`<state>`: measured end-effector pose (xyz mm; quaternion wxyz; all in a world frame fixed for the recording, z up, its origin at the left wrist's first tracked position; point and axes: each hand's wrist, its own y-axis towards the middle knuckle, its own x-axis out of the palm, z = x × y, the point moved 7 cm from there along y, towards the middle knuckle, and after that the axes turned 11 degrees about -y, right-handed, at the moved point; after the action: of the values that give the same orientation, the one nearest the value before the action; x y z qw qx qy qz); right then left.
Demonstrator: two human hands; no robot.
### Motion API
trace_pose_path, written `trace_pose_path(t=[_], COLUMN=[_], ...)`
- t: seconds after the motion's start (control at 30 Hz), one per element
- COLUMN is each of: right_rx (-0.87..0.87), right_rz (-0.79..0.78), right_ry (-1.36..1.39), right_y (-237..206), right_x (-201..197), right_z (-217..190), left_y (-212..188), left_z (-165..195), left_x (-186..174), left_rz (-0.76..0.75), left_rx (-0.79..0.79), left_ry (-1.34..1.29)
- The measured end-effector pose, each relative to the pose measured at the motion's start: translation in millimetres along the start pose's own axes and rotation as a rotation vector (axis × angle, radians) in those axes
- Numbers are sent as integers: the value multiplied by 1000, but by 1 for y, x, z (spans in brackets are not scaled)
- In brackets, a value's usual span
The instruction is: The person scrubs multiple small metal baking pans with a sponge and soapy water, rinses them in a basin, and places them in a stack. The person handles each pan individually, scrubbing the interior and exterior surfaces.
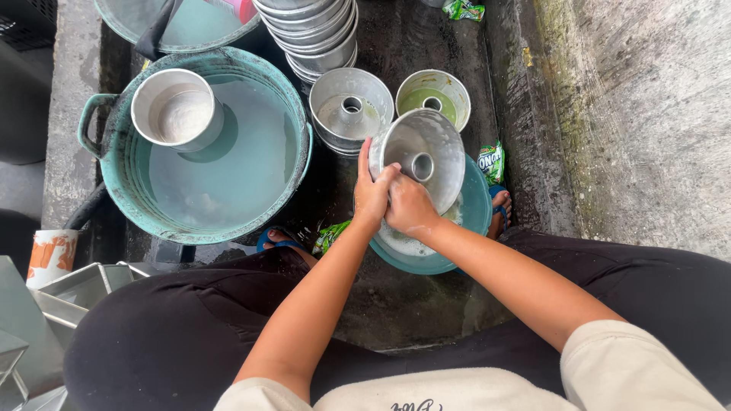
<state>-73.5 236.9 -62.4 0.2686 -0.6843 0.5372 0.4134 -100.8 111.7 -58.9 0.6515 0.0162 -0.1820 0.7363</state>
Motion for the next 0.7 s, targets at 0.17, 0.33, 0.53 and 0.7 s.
trace_pose_path(t=[0.17,0.33,0.53,0.7], right_rx=[-537,-131,-494,-188], right_rz=[82,-120,158,-221], right_ry=[-261,-176,-274,-310], right_y=[-9,3,-7,3], right_x=[-7,3,-10,10], right_z=[-35,-5,-30,-6], left_y=[24,5,15,18], left_z=[15,17,26,25], left_x=[-11,-2,-3,-13], left_rz=[-122,-16,-108,-38], left_rx=[-53,2,29,65], left_ry=[32,-36,145,59])
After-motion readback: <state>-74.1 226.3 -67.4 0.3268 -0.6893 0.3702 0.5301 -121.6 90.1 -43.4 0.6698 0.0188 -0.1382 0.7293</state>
